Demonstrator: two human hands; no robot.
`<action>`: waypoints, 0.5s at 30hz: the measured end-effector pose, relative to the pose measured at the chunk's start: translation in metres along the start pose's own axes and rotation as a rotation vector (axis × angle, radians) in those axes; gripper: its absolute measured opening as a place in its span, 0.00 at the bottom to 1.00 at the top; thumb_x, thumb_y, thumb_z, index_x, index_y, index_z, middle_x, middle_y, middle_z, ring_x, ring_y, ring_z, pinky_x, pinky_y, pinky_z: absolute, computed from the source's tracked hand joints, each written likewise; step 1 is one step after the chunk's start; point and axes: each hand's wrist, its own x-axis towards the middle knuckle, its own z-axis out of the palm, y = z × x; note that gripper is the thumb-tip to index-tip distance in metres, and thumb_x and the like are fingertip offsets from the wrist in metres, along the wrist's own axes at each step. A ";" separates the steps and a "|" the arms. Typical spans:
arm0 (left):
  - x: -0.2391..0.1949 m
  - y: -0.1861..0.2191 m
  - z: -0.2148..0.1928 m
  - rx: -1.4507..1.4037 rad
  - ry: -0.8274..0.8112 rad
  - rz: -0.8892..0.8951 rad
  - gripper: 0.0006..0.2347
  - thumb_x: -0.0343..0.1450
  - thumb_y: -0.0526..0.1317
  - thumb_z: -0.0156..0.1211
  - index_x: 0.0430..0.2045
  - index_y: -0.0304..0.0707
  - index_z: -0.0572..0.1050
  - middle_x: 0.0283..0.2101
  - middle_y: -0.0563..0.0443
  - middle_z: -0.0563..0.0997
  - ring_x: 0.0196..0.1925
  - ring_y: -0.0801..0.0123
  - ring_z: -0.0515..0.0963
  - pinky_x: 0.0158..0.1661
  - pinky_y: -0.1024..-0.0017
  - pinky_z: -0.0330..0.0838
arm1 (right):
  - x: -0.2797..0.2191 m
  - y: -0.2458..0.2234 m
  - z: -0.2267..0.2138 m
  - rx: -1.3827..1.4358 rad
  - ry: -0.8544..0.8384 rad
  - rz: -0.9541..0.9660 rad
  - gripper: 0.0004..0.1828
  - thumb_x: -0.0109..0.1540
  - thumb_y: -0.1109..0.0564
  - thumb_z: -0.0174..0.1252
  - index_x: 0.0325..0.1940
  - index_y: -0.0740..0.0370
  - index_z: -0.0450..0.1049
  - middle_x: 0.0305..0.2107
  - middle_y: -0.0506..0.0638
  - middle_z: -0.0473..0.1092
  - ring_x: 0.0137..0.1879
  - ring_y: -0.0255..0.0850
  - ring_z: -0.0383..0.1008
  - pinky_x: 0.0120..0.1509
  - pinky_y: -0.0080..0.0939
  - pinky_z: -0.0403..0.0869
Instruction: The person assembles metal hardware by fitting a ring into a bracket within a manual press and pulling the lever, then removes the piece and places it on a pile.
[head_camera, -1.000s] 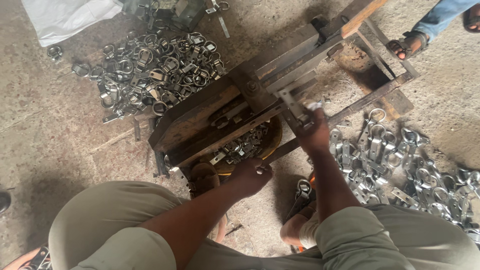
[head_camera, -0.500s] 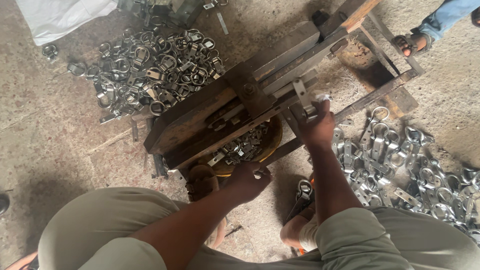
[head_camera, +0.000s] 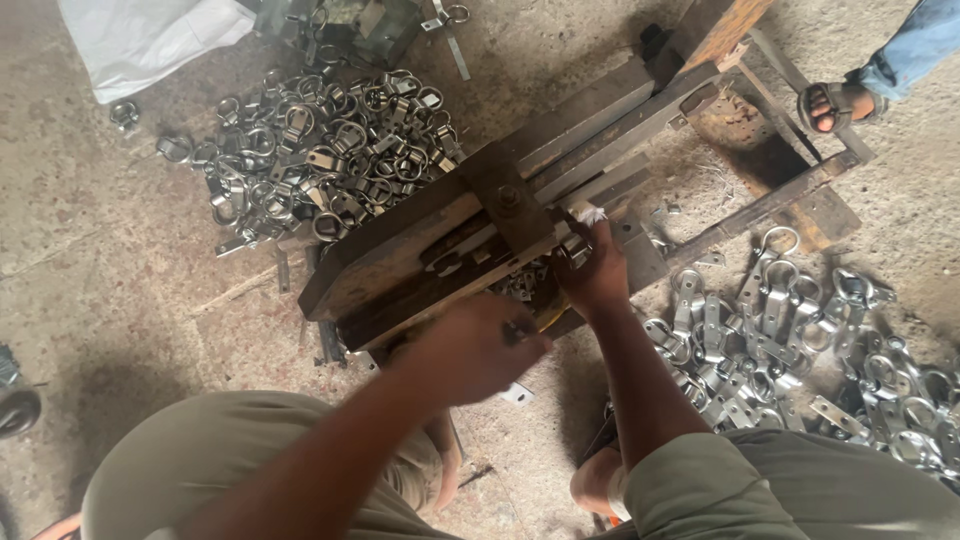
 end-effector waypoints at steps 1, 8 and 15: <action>-0.016 0.008 -0.020 0.000 0.028 -0.011 0.19 0.70 0.54 0.61 0.47 0.42 0.79 0.38 0.45 0.85 0.33 0.65 0.86 0.37 0.66 0.81 | -0.003 -0.004 0.000 0.003 0.004 0.003 0.31 0.56 0.56 0.73 0.55 0.64 0.61 0.56 0.62 0.74 0.51 0.56 0.81 0.51 0.46 0.83; -0.075 0.023 -0.111 -0.104 0.257 -0.057 0.18 0.74 0.55 0.55 0.48 0.44 0.81 0.35 0.49 0.88 0.24 0.71 0.78 0.27 0.68 0.75 | -0.013 -0.016 -0.001 -0.026 0.063 -0.016 0.30 0.56 0.57 0.71 0.57 0.63 0.65 0.50 0.63 0.75 0.49 0.58 0.80 0.50 0.50 0.81; -0.066 0.011 -0.123 -0.082 0.408 -0.174 0.19 0.73 0.56 0.56 0.45 0.42 0.79 0.27 0.51 0.85 0.14 0.70 0.68 0.19 0.67 0.65 | -0.011 -0.015 -0.005 -0.126 0.103 -0.100 0.30 0.54 0.57 0.73 0.56 0.63 0.69 0.43 0.64 0.76 0.50 0.62 0.76 0.54 0.56 0.77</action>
